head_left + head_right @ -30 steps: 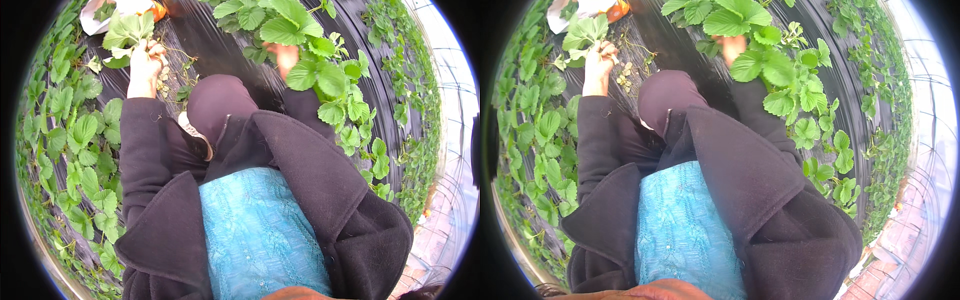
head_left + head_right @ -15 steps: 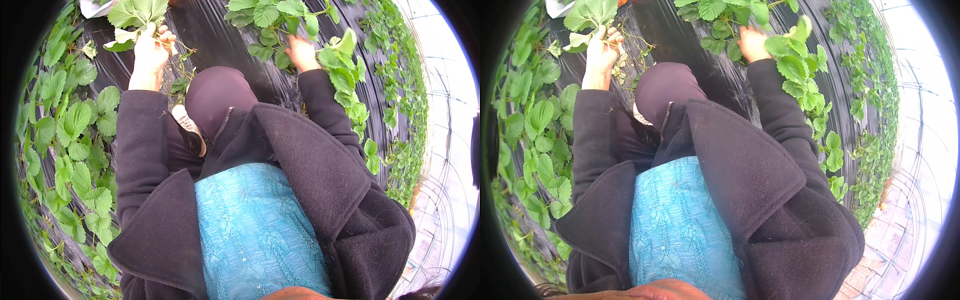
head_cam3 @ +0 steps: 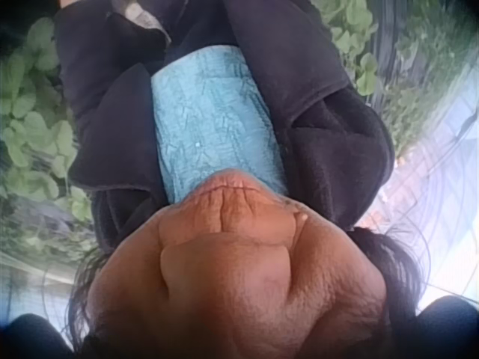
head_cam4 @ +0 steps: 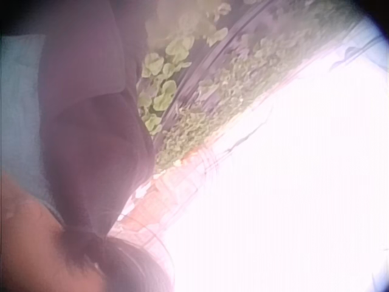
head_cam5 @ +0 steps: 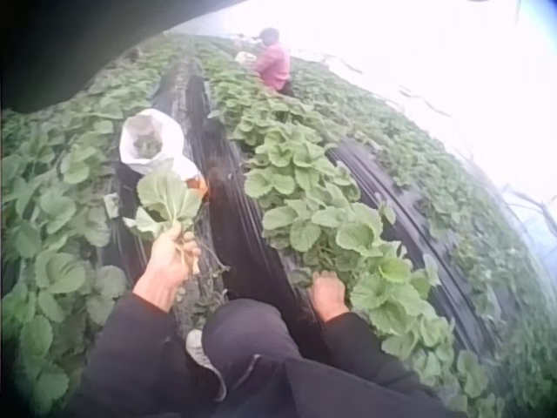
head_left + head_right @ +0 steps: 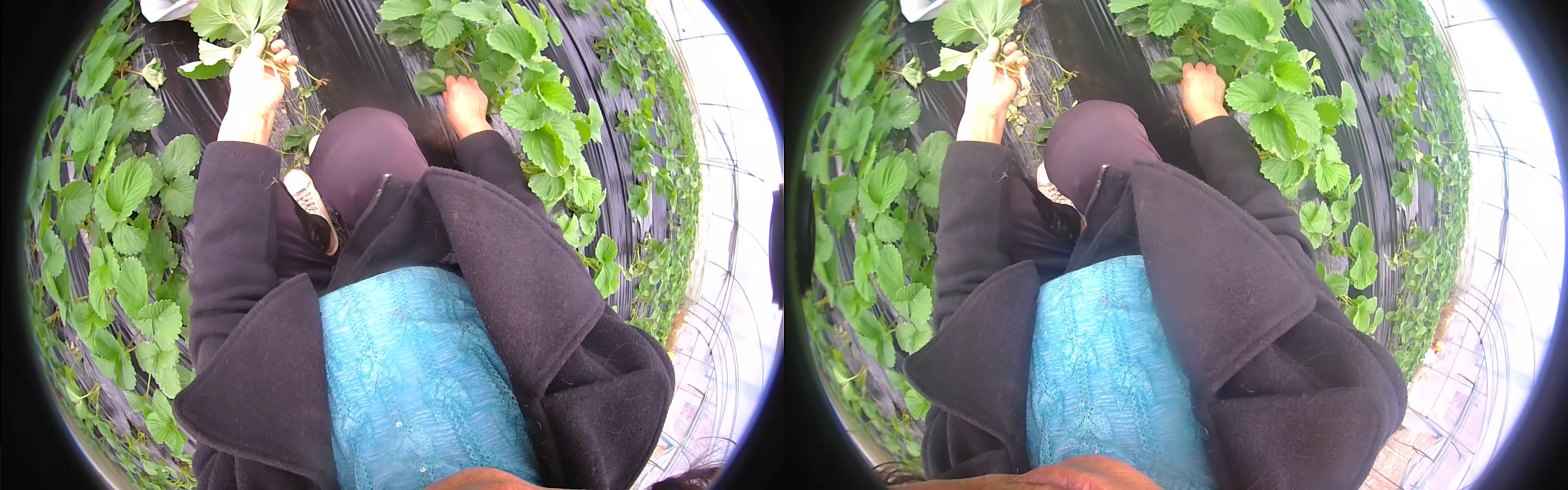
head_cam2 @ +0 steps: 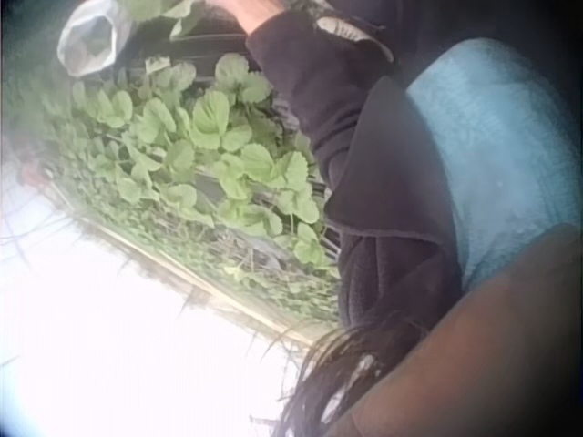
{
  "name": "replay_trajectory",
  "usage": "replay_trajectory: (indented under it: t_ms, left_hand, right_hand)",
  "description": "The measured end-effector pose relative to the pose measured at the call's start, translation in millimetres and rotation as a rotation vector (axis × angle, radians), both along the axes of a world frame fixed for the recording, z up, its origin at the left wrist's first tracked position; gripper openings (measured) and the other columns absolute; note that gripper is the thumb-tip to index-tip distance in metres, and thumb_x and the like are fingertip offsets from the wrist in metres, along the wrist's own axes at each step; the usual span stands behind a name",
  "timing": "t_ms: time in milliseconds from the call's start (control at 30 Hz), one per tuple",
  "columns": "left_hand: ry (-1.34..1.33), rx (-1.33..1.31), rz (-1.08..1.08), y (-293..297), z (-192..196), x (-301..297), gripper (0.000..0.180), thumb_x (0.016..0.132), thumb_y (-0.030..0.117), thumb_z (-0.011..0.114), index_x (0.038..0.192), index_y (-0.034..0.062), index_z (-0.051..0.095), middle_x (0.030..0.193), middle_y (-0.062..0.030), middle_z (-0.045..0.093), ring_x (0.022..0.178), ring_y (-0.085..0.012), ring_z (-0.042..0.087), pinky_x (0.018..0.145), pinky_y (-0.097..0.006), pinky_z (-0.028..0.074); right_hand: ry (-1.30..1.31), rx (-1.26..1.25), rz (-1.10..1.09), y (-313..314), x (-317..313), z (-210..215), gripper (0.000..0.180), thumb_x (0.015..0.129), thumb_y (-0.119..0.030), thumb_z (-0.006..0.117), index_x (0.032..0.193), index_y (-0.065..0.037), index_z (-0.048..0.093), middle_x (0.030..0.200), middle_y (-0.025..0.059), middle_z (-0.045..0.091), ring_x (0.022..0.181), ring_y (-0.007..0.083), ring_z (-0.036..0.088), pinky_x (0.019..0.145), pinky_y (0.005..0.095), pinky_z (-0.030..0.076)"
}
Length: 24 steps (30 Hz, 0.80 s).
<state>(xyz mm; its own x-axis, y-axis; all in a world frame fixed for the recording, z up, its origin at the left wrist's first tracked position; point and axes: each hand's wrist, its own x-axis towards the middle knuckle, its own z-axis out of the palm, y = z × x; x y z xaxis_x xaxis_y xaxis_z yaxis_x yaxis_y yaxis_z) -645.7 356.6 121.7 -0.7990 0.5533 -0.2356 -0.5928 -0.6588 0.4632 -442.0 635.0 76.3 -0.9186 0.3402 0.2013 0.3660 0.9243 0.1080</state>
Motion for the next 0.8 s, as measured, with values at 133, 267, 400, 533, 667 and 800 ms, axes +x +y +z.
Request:
replay_trajectory:
  t_ms: [133, 267, 400, 533, 667, 800]
  left_hand:
    - [-0.027, 0.020, 0.005, 2, -1, 0, 0.019, 0.091, 0.020, 0.040, 0.095, 0.0025, 0.044, 0.068, -0.0057, 0.045, 0.054, -0.0151, 0.040, 0.060, -0.034, 0.041]
    - [-0.027, -0.028, 0.025, 4, 2, 4, 0.018, 0.092, 0.021, 0.039, 0.093, 0.0029, 0.040, 0.069, -0.0058, 0.042, 0.053, -0.0143, 0.037, 0.058, -0.032, 0.039]
    - [-0.012, -0.027, 0.037, 4, 7, 7, 0.018, 0.092, 0.021, 0.039, 0.095, 0.0032, 0.038, 0.070, -0.0061, 0.041, 0.053, -0.0139, 0.036, 0.058, -0.032, 0.039]
    - [-0.038, -0.061, 0.038, 6, 10, 9, 0.019, 0.091, 0.021, 0.041, 0.097, 0.0033, 0.039, 0.069, -0.0061, 0.042, 0.053, -0.0147, 0.036, 0.058, -0.032, 0.039]
    - [-0.029, -0.049, 0.058, 4, 12, 8, 0.017, 0.091, 0.020, 0.041, 0.094, 0.0038, 0.041, 0.068, -0.0059, 0.042, 0.053, -0.0150, 0.036, 0.057, -0.032, 0.038]
    - [-0.028, -0.027, 0.032, 6, 9, 6, 0.017, 0.091, 0.020, 0.041, 0.094, 0.0032, 0.042, 0.068, -0.0053, 0.041, 0.053, -0.0143, 0.036, 0.059, -0.032, 0.037]
  right_hand:
    - [0.328, -0.106, 0.248, 8, 10, -13, 0.011, 0.076, -0.011, 0.055, 0.085, -0.005, 0.056, 0.079, 0.0121, 0.056, 0.078, 0.0305, 0.054, 0.064, 0.0393, 0.044]
    - [0.603, -1.088, -0.103, -31, 35, -18, 0.016, 0.088, -0.016, 0.048, 0.097, -0.006, 0.056, 0.065, 0.0032, 0.054, 0.055, 0.0138, 0.050, 0.055, 0.0276, 0.042]
    - [0.387, -0.618, 0.249, -56, 26, -6, 0.018, 0.087, -0.014, 0.045, 0.096, -0.002, 0.055, 0.068, 0.0064, 0.056, 0.058, 0.0190, 0.053, 0.054, 0.0328, 0.044]
    - [0.005, 0.099, -0.148, -2, -32, 16, 0.042, 0.083, -0.029, 0.051, 0.107, 0.006, 0.048, 0.108, 0.0201, 0.052, 0.096, 0.0326, 0.053, 0.078, 0.0425, 0.042]
    - [0.232, 0.206, -0.164, 21, -54, 5, 0.071, 0.075, -0.046, 0.057, 0.115, 0.010, 0.038, 0.111, 0.0254, 0.049, 0.108, 0.0351, 0.046, 0.089, 0.0425, 0.036]
    - [0.070, -0.027, -0.287, 30, -66, -6, 0.056, 0.077, -0.041, 0.056, 0.105, 0.006, 0.044, 0.098, 0.0231, 0.057, 0.095, 0.0350, 0.055, 0.081, 0.0426, 0.043]
